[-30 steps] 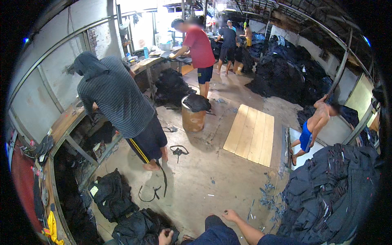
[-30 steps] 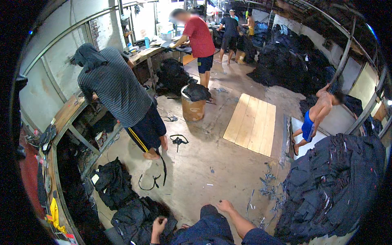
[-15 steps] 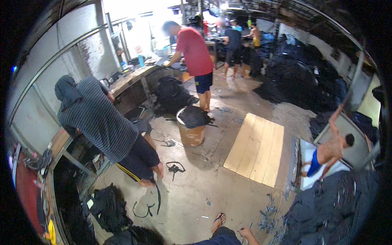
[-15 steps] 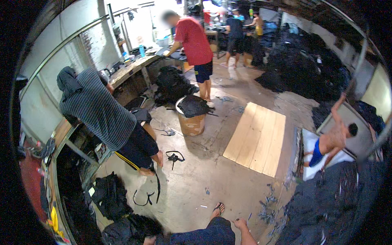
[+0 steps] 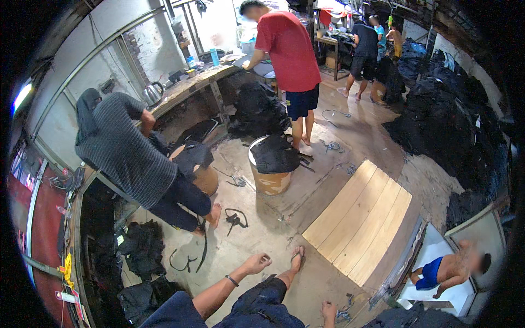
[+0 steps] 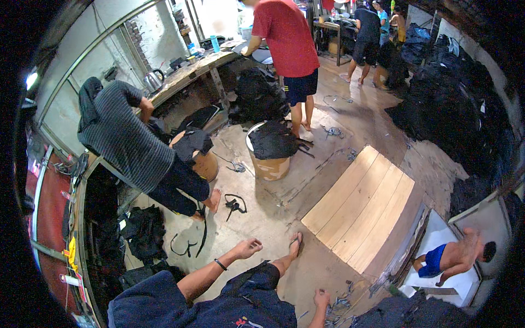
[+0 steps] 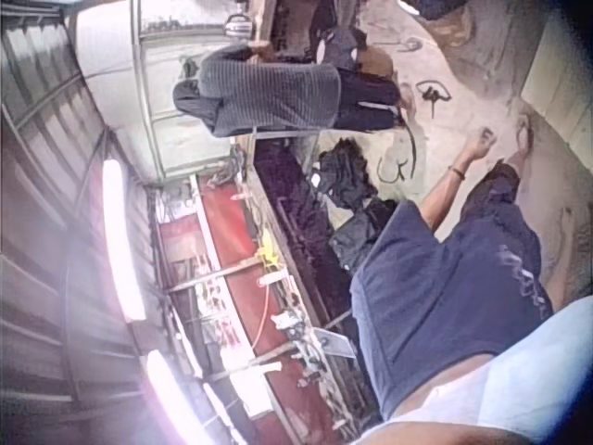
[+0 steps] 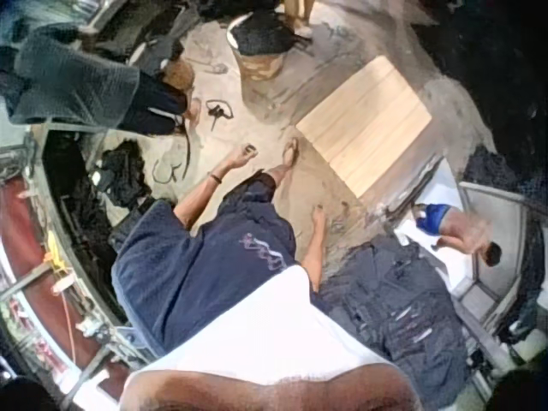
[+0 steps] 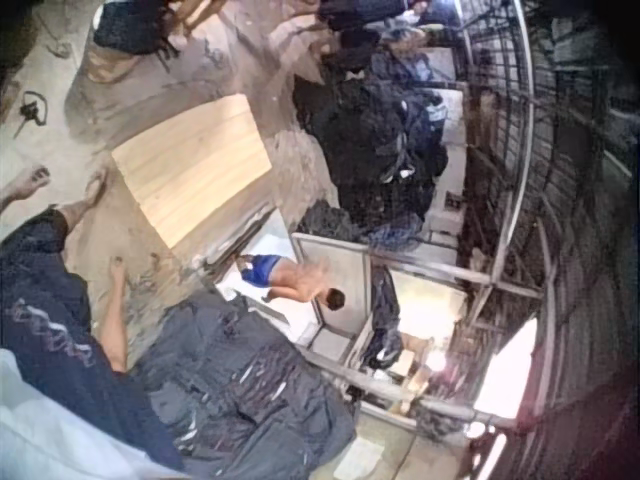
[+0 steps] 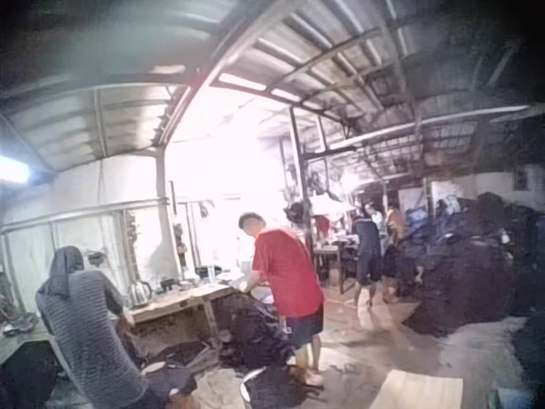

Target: The person irons black shorts on a small ironing board using a handheld iron. They repeatedly smooth the fabric, flip the garment, and adjust its position. After ironing, the person folds the shorts and places them on a pile with other finished items.

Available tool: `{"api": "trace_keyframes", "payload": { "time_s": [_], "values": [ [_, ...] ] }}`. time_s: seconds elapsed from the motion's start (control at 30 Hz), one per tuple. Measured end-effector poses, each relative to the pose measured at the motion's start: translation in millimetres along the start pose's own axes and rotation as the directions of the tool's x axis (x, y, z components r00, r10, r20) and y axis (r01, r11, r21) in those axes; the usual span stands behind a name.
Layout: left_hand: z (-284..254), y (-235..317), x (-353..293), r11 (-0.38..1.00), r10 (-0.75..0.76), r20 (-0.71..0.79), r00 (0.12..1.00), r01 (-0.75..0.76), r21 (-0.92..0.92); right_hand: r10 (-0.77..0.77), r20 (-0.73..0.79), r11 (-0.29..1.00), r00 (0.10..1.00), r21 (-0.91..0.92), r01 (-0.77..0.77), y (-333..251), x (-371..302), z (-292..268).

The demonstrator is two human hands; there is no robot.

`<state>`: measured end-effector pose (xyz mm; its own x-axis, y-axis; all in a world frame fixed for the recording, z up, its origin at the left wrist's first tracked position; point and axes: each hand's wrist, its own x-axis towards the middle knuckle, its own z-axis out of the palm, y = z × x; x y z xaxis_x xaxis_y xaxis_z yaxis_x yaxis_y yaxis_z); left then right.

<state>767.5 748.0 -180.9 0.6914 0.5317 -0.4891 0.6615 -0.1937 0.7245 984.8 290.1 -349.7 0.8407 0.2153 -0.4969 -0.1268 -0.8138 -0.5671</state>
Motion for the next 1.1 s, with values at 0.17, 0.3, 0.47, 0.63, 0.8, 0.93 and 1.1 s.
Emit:
{"api": "trace_keyframes", "payload": {
  "time_s": [0.17, 0.3, 0.47, 0.63, 0.8, 0.93, 1.1],
  "values": [
    [35.0, -60.2, 97.2, 0.935, -0.274, 0.129, 0.953, 0.233, 0.267, 0.299, 0.263, 0.937, 0.917, 0.1, -0.334, 12.3, 77.5, -29.5],
    [25.4, -59.2, 172.7, 0.816, -0.5, 0.163, 0.85, 0.4, 0.418, 0.283, 0.315, 0.952, 0.906, 0.02, -0.304, -41.8, 156.4, -91.9],
    [-28.1, 37.1, 306.8, 0.927, -0.371, -0.078, 0.925, 0.374, 0.035, 0.162, 0.35, 0.987, 0.923, -0.046, -0.155, -74.9, 289.2, -153.4],
    [-46.6, 52.8, 449.5, 0.488, -0.682, -0.252, 0.686, 0.171, -0.856, -0.314, 0.349, 0.906, 0.883, -0.168, 0.388, -125.9, 458.4, -222.8],
    [-61.5, -34.2, 595.6, 0.217, -0.957, -0.226, 0.182, -0.066, -0.974, -0.043, 0.287, 0.982, 0.957, -0.162, 0.093, -259.2, 592.5, -330.1],
    [-120.0, -18.7, 653.9, 0.234, -0.952, -0.29, 0.095, -0.384, -0.893, -0.156, 0.238, 0.808, 0.959, -0.528, 0.262, -353.7, 617.5, -340.9],
    [-218.2, 134.8, 682.9, 0.795, -0.607, -0.782, -0.142, -0.098, -0.599, 0.037, 0.349, 0.847, 0.936, -0.508, 0.156, -463.8, 612.3, -269.3]
  ]
}}
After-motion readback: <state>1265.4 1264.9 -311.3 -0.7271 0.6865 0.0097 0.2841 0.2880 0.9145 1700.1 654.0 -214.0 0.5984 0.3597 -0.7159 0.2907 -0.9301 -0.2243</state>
